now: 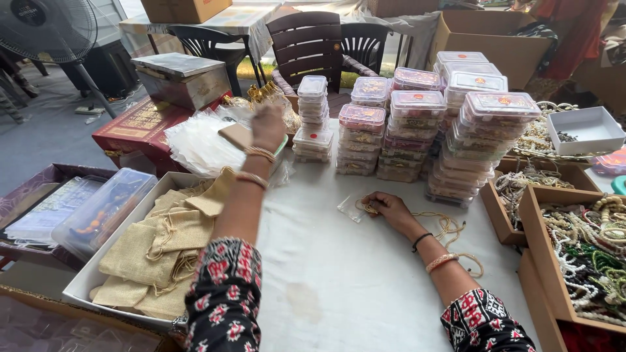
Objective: Packing various jewelry items like necklaces into small plastic bags and jewelry boxes.
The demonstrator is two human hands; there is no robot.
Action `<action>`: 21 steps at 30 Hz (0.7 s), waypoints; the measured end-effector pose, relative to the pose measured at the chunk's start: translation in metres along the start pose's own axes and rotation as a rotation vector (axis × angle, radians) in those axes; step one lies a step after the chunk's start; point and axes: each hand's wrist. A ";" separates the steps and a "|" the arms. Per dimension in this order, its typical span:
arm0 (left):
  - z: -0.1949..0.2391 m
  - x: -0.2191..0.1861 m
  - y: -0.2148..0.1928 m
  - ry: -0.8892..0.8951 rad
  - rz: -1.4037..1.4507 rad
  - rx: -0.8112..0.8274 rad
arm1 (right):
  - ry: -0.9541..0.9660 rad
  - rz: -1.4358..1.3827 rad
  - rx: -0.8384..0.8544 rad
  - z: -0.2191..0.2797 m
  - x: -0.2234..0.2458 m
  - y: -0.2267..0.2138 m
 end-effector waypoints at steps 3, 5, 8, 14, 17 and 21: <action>-0.011 0.066 -0.020 -0.159 -0.008 0.192 | -0.007 -0.024 0.004 -0.004 -0.007 -0.001; -0.003 0.111 -0.017 -0.217 -0.039 0.255 | 0.006 -0.036 -0.001 -0.005 -0.005 -0.001; 0.010 0.167 -0.011 -0.291 -0.037 0.403 | 0.009 -0.051 -0.002 -0.004 -0.004 -0.001; 0.014 0.223 0.012 -0.472 0.240 0.240 | 0.030 -0.040 0.002 -0.004 -0.006 -0.001; 0.017 0.205 -0.011 -0.572 0.254 0.094 | 0.016 -0.054 0.003 -0.004 -0.006 -0.001; 0.014 0.183 -0.031 -0.650 0.123 0.102 | 0.005 -0.026 0.011 -0.003 -0.004 -0.002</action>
Point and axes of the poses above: each hand's wrist, its own z-axis away from the middle knuckle, its own y-axis out of the palm, x = y × z, and after that the axes turned 9 degrees about -y, right-handed
